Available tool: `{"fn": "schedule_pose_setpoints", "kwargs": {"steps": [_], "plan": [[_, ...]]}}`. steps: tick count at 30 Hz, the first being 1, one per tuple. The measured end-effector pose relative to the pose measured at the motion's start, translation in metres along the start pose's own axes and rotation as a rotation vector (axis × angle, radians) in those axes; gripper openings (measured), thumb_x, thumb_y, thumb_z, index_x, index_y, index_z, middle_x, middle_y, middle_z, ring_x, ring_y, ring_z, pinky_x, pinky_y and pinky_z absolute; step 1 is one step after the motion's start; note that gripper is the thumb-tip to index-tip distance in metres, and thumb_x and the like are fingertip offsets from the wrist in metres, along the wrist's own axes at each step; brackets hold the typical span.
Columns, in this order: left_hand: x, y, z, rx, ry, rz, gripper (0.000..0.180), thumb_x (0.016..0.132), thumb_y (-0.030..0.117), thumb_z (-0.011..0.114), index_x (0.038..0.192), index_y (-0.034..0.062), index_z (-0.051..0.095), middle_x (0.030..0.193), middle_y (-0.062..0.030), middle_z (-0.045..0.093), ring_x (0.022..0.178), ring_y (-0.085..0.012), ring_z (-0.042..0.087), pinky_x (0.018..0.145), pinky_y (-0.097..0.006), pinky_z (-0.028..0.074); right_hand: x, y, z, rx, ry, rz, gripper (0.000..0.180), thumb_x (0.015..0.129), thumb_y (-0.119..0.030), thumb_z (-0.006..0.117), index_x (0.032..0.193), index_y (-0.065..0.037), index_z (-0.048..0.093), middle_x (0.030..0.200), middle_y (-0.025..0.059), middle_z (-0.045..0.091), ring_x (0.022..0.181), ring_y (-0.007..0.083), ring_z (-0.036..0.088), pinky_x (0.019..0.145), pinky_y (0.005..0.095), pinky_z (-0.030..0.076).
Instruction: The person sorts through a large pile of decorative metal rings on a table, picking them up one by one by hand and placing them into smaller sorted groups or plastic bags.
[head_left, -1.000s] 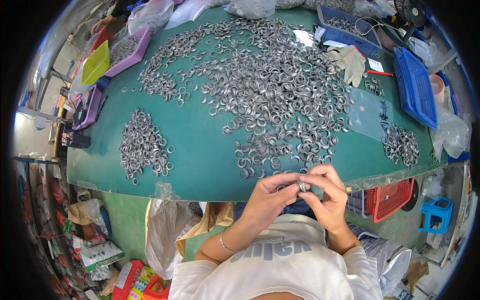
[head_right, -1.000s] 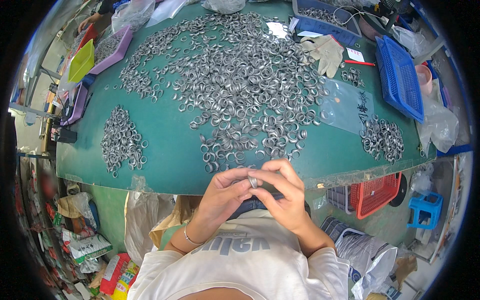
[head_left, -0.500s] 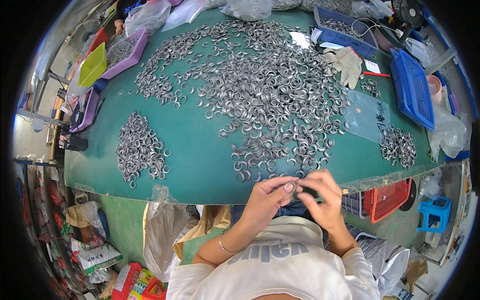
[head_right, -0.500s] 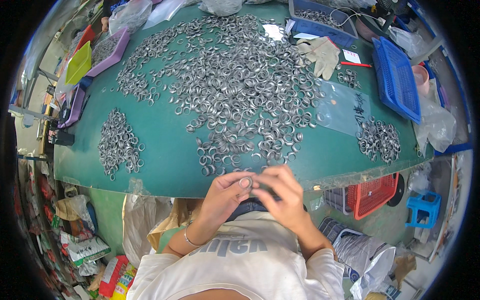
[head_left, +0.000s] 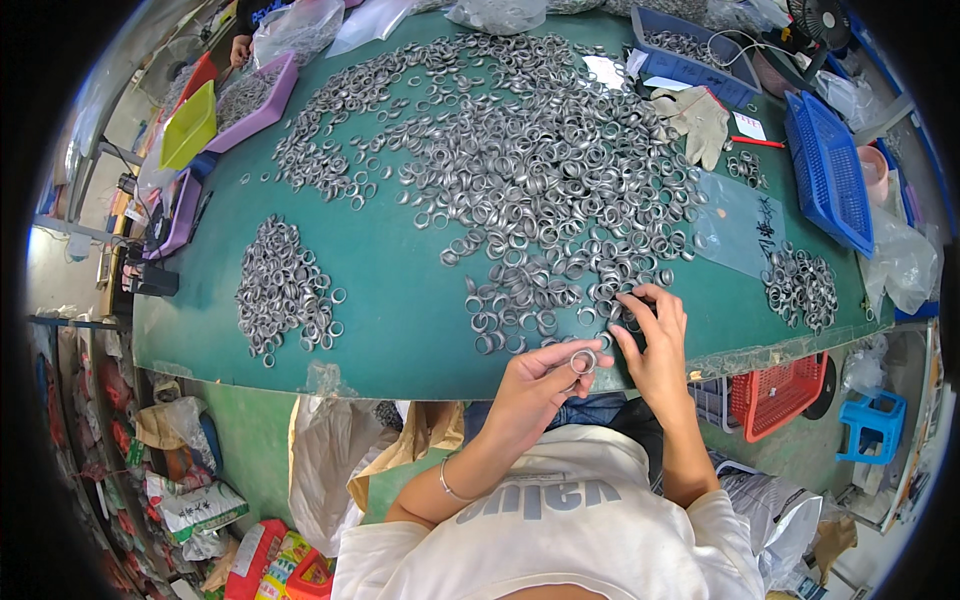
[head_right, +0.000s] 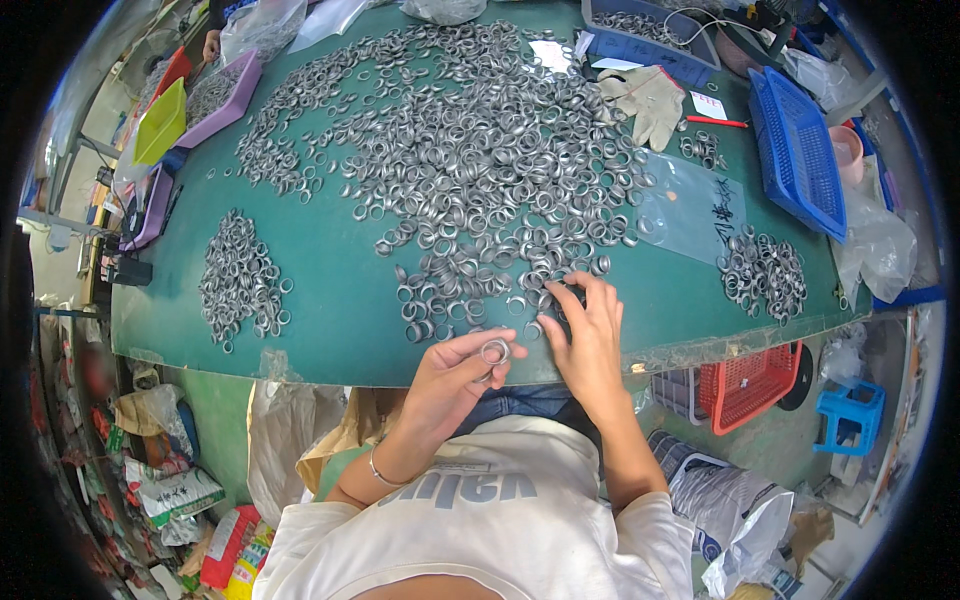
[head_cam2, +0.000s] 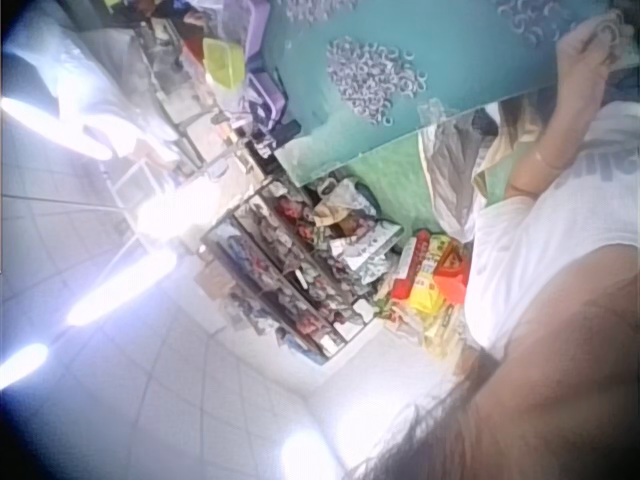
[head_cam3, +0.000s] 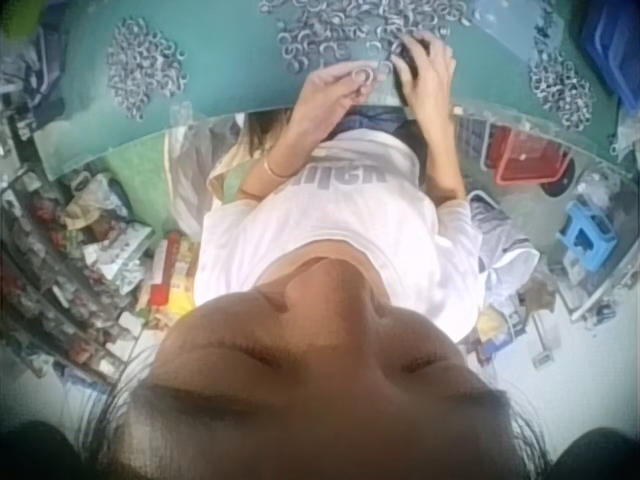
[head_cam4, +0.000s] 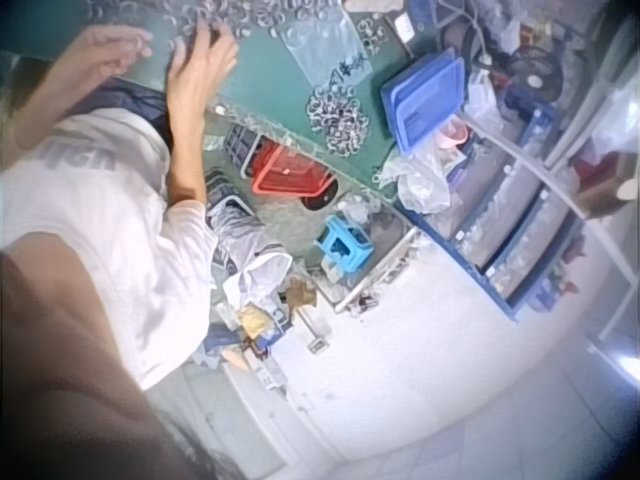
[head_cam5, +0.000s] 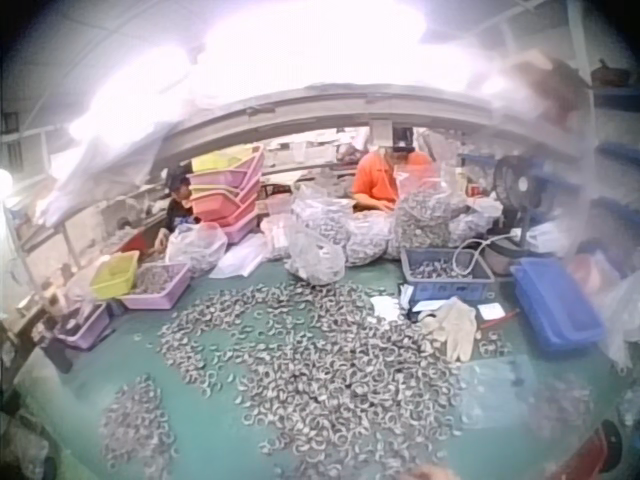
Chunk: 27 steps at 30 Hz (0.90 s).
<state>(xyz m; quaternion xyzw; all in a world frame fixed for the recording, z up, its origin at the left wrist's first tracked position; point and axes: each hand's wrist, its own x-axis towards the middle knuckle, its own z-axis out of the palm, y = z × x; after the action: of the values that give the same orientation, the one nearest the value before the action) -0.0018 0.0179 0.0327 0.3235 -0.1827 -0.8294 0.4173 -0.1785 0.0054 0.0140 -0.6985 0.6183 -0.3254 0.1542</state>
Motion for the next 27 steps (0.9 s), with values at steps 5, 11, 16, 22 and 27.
{"fn": "schedule_pose_setpoints", "kwargs": {"steps": [5, 11, 16, 22, 27], "plan": [[0.002, -0.005, -0.006, 0.153, -0.001, 0.033, 0.025, 0.09, 0.006, 0.057, 0.112, -0.0051, 0.06, 0.094, -0.0104, 0.064, 0.069, -0.008, 0.049, 0.062, -0.022, 0.042, -0.003, -0.024, -0.027, 0.463, -0.167, -0.125, 0.038, 0.069, -0.01, 0.072, 0.105, -0.001, 0.063, 0.103, 0.0129, 0.057, 0.098, 0.0298, 0.053, 0.085, 0.0371, 0.042], [0.01, -0.016, -0.011, 0.202, -0.001, -0.018, 0.021, 0.088, 0.004, 0.058, 0.107, -0.0052, 0.061, 0.089, -0.0029, 0.062, 0.072, -0.0048, 0.053, 0.059, -0.017, 0.041, 0.003, -0.029, -0.031, 0.293, -0.289, -0.316, 0.031, 0.07, -0.013, 0.073, 0.097, -0.004, 0.062, 0.1, 0.0096, 0.055, 0.09, 0.0291, 0.052, 0.078, 0.038, 0.043], [0.02, -0.017, -0.01, 0.071, -0.014, -0.066, 0.024, 0.09, 0.004, 0.054, 0.113, -0.0049, 0.058, 0.095, -0.0046, 0.061, 0.077, -0.0068, 0.052, 0.064, -0.019, 0.041, 0.014, -0.02, -0.031, 0.241, -0.285, -0.348, 0.023, 0.077, -0.01, 0.067, 0.098, -0.001, 0.061, 0.099, 0.0126, 0.056, 0.09, 0.0305, 0.054, 0.078, 0.0365, 0.046], [0.026, -0.009, -0.013, 0.012, -0.046, 0.043, 0.026, 0.091, 0.005, 0.052, 0.115, -0.0048, 0.057, 0.097, -0.011, 0.062, 0.074, -0.0084, 0.048, 0.065, -0.022, 0.039, 0.078, 0.025, -0.024, 0.744, -0.166, 0.343, 0.014, 0.087, -0.012, 0.058, 0.096, -0.002, 0.064, 0.083, 0.0005, 0.062, 0.069, 0.0077, 0.054, 0.061, 0.0213, 0.044], [0.03, -0.008, -0.015, -0.004, -0.076, 0.02, 0.025, 0.091, 0.005, 0.053, 0.114, -0.0031, 0.058, 0.092, -0.0072, 0.06, 0.078, -0.0093, 0.05, 0.07, -0.023, 0.043, 0.261, 0.174, -0.052, 1.442, 0.134, 0.294, 0.017, 0.092, -0.018, 0.056, 0.095, -0.002, 0.058, 0.087, 0.0051, 0.06, 0.081, 0.0132, 0.058, 0.07, 0.0249, 0.05]]}}
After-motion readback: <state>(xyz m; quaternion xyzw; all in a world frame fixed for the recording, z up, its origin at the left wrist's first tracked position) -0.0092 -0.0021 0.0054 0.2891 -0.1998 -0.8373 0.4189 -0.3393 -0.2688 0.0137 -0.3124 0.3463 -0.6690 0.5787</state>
